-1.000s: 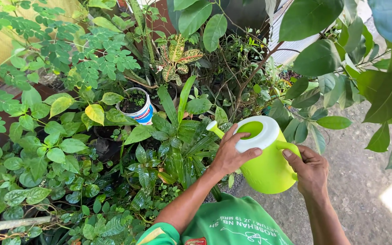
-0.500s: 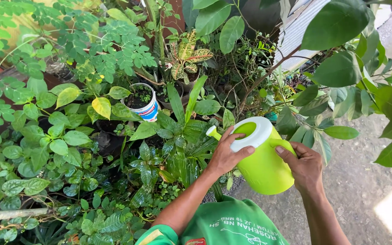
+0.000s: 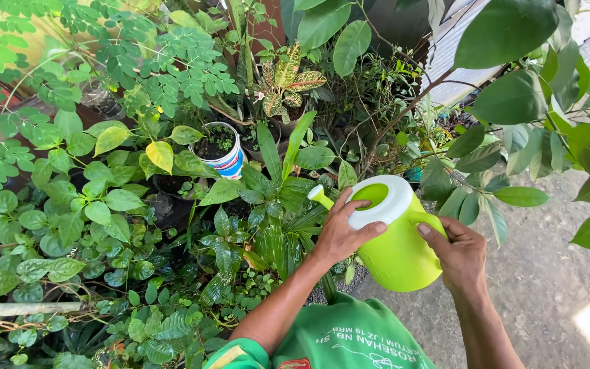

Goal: Watering various potted and ground plants in an outdoor garden area using a green watering can.

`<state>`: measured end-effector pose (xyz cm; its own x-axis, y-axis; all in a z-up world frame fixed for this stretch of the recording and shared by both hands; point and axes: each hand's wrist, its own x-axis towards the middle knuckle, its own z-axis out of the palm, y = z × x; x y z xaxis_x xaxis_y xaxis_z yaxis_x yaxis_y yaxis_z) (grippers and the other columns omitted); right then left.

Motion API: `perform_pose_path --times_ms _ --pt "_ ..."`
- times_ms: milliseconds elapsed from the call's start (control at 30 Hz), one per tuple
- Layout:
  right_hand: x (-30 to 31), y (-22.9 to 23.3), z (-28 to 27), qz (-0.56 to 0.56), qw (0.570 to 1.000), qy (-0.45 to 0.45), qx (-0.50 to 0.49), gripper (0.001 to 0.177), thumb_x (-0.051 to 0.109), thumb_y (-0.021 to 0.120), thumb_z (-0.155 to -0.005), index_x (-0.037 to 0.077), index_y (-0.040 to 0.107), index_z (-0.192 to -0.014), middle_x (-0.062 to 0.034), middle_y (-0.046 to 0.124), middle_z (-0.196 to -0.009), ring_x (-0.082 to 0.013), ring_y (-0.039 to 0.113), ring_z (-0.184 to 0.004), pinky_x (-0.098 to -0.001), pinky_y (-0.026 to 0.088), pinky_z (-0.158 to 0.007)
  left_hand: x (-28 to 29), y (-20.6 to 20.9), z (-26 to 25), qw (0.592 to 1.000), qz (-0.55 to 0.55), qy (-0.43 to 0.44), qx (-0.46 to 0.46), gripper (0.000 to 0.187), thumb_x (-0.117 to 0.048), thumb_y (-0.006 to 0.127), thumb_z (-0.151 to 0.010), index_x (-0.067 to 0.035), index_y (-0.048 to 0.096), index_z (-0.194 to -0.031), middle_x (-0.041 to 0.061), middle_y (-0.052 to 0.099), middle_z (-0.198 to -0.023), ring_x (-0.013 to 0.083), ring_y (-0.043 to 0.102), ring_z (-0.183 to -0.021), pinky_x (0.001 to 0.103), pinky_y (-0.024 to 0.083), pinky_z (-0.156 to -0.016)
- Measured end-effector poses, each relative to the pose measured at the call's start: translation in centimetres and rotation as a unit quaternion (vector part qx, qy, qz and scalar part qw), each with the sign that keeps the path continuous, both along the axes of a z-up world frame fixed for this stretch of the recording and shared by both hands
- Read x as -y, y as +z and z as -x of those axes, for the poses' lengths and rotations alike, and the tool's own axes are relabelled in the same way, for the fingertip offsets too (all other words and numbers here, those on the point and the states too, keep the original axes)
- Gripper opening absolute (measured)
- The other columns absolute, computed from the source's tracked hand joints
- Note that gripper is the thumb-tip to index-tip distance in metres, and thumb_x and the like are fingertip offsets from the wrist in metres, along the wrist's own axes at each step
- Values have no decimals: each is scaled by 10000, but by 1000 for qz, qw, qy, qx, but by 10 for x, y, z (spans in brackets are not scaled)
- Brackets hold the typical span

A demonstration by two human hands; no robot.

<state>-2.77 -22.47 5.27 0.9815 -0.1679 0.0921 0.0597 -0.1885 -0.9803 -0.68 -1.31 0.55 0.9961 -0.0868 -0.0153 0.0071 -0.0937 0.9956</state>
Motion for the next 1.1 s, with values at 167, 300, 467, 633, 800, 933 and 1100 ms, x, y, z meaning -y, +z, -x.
perform_pose_path --times_ms 167,300,467,633,800,933,1100 --pt "10 4 12 -13 1000 -13 5 197 151 860 -851 72 766 -1005 -16 578 -567 -18 440 -548 -166 417 -541 11 11 9 1000 -18 -8 -4 918 -705 771 -739 -69 602 -1380 313 201 -1648 570 184 -1507 669 158 -1226" --pt "18 2 17 -21 1000 -15 14 184 155 854 -859 72 761 -994 -17 556 -553 -12 413 -535 -157 387 -525 20 10 10 999 -30 -10 -7 916 -712 773 -723 -86 610 -1371 293 205 -1659 555 185 -1516 654 154 -1239" --pt "21 5 21 -28 999 -14 15 177 154 860 -842 76 759 -965 -22 557 -543 -21 393 -514 -158 358 -520 26 1 9 999 -39 -18 -10 929 -731 766 -717 -96 607 -1377 280 193 -1667 538 192 -1521 629 162 -1245" --pt "22 5 20 -17 1000 -9 16 188 161 860 -851 67 757 -978 -28 559 -547 -19 389 -510 -163 357 -509 23 1 12 999 -36 -15 -14 921 -735 759 -725 -104 608 -1378 272 196 -1669 529 201 -1523 624 172 -1244" --pt "12 9 17 -4 1000 -5 -6 195 147 856 -856 66 766 -1008 -37 573 -555 -27 425 -528 -163 406 -536 14 7 15 1000 -6 -10 -7 879 -688 772 -749 -94 607 -1376 294 205 -1659 558 215 -1502 634 190 -1238" --pt "5 6 8 12 1000 -1 -16 245 146 880 -838 40 771 -1030 -57 616 -584 -60 485 -545 -189 442 -559 2 -2 14 1000 20 -2 -11 867 -683 778 -765 -86 611 -1370 304 219 -1647 555 232 -1498 639 192 -1233" --pt "-10 6 -8 24 999 7 -36 240 145 879 -838 65 777 -1040 -44 619 -613 -55 508 -558 -224 505 -565 -15 -11 9 999 43 13 -11 839 -644 786 -784 -76 608 -1376 314 223 -1638 556 242 -1495 639 198 -1230"
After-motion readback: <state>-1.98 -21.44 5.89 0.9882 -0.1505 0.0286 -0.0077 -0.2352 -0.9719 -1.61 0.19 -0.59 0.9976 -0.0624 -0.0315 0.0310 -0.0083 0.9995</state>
